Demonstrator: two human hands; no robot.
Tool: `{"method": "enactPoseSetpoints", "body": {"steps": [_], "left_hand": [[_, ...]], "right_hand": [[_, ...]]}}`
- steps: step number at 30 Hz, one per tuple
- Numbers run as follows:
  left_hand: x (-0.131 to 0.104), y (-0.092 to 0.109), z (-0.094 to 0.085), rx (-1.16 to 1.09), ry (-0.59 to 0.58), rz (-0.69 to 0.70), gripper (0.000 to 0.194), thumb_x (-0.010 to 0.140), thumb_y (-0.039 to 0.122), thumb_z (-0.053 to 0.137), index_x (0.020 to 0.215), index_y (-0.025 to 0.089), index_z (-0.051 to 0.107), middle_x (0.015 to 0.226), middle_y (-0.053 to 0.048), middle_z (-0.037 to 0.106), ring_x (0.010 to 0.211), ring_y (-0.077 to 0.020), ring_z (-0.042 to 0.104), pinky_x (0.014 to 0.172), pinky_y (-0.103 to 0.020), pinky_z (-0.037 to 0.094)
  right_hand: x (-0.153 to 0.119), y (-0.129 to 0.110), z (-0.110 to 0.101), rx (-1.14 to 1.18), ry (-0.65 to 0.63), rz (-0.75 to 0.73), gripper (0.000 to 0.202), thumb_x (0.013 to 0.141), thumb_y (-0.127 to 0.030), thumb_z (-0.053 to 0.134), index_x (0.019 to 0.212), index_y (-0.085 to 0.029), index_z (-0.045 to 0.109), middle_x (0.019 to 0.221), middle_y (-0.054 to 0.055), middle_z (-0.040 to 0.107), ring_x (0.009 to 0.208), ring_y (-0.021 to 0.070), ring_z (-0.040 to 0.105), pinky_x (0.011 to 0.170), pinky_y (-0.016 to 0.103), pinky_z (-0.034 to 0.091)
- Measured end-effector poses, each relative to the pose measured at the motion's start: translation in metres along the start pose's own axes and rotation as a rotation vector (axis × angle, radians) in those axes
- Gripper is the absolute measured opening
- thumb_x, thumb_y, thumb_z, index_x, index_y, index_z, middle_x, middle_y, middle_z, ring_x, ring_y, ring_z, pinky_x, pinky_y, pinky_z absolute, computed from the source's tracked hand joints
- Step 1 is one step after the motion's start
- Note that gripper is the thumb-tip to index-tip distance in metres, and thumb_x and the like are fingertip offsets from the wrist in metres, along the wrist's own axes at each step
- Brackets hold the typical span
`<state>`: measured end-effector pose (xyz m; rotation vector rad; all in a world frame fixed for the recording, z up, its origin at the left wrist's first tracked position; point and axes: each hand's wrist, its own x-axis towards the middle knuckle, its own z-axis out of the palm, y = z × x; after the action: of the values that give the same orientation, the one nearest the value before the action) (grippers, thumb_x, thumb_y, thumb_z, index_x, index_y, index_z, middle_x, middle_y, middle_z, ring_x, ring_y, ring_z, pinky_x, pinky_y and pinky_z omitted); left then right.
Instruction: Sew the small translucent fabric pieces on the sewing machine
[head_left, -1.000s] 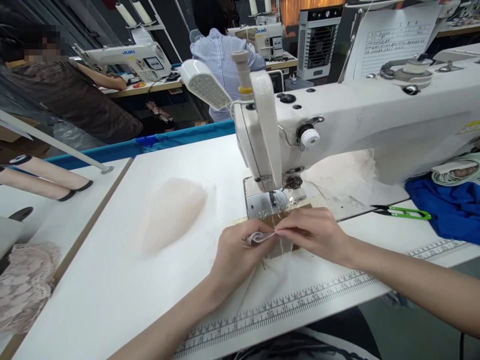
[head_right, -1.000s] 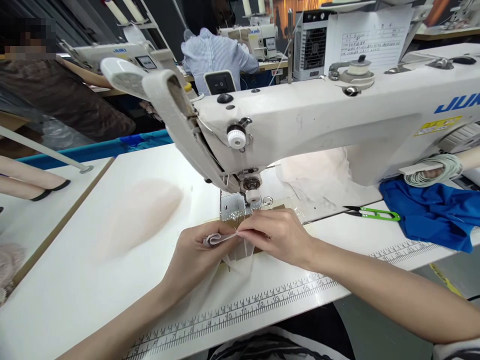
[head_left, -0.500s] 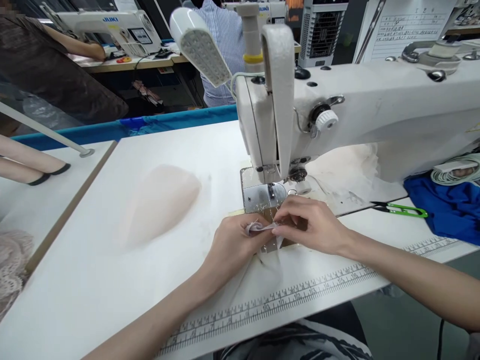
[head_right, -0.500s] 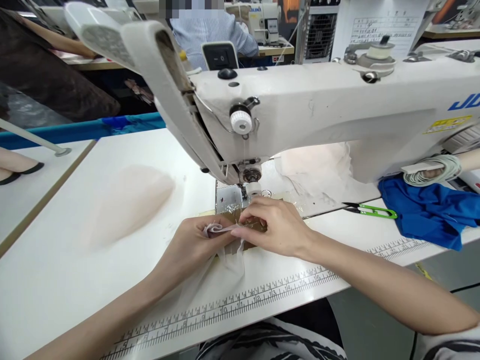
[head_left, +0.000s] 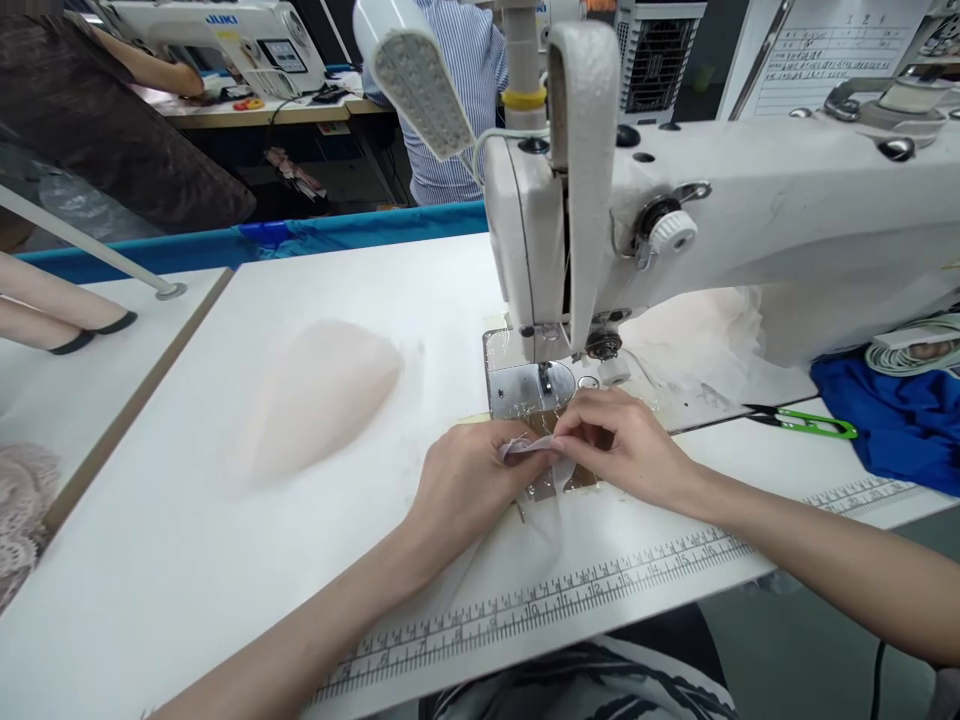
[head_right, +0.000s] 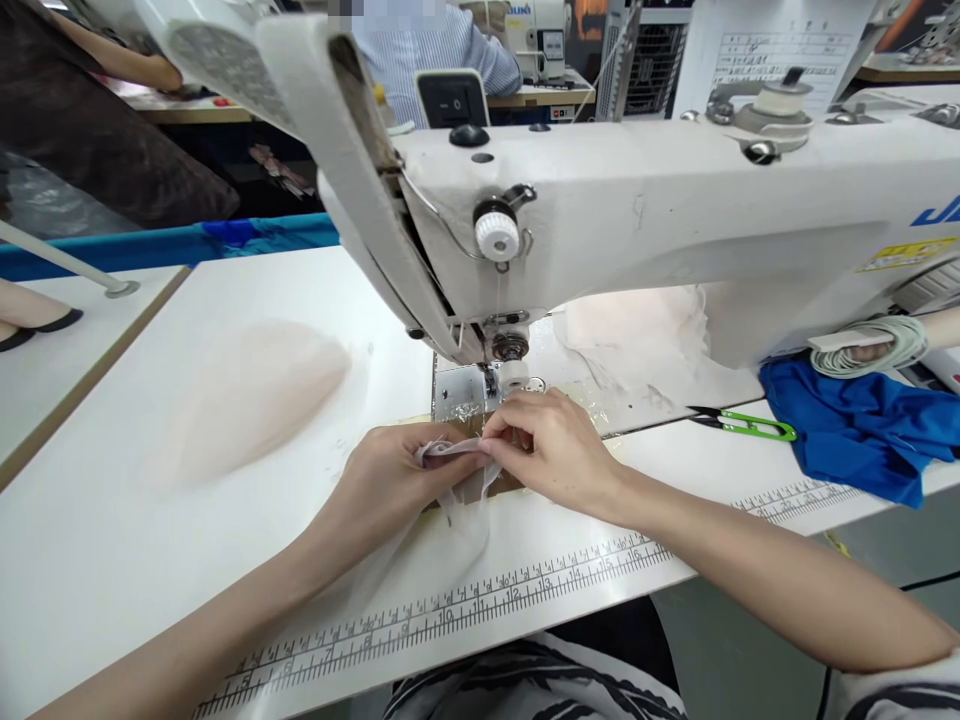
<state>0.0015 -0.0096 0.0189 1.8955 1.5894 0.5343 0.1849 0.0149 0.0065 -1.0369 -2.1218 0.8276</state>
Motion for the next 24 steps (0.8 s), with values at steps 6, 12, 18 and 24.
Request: {"method": "enactPoseSetpoints", "body": {"steps": [6, 12, 18, 24], "left_hand": [[0.001, -0.005, 0.006, 0.348, 0.274, 0.156, 0.046, 0.079, 0.036, 0.062, 0.121, 0.021, 0.05, 0.098, -0.007, 0.067, 0.085, -0.025, 0.061, 0.068, -0.033, 0.043], [-0.008, -0.002, 0.014, 0.721, 0.51, 0.593, 0.03, 0.083, 0.022, 0.061, 0.112, 0.017, 0.056, 0.117, -0.011, 0.062, 0.115, -0.0281, 0.049, 0.096, -0.043, 0.033], [-0.015, -0.001, 0.017, 0.835, 0.428, 0.699, 0.024, 0.087, 0.013, 0.056, 0.109, 0.016, 0.062, 0.108, -0.004, 0.07, 0.102, -0.0219, 0.059, 0.087, -0.04, 0.036], [-0.009, -0.002, 0.015, 0.798, 0.408, 0.649, 0.023, 0.092, 0.021, 0.052, 0.111, 0.016, 0.063, 0.11, -0.001, 0.07, 0.105, -0.0208, 0.06, 0.084, -0.04, 0.035]], "right_hand": [[0.009, 0.007, 0.006, -0.251, 0.021, -0.012, 0.013, 0.083, -0.014, 0.058, 0.07, -0.018, 0.061, 0.07, -0.002, 0.062, 0.068, 0.0127, 0.055, 0.069, 0.029, 0.032], [0.014, 0.009, 0.005, -0.286, 0.029, 0.049, 0.012, 0.082, -0.017, 0.062, 0.069, -0.019, 0.062, 0.068, -0.003, 0.062, 0.069, 0.0134, 0.056, 0.073, 0.03, 0.032], [0.017, 0.013, 0.003, -0.296, 0.073, 0.095, 0.009, 0.083, -0.018, 0.063, 0.075, -0.02, 0.066, 0.07, -0.003, 0.063, 0.068, 0.0127, 0.056, 0.078, 0.031, 0.032], [0.007, 0.017, -0.001, -0.481, 0.108, -0.131, 0.021, 0.087, -0.013, 0.051, 0.097, -0.02, 0.069, 0.078, -0.001, 0.065, 0.071, 0.0137, 0.055, 0.079, 0.032, 0.03]]}}
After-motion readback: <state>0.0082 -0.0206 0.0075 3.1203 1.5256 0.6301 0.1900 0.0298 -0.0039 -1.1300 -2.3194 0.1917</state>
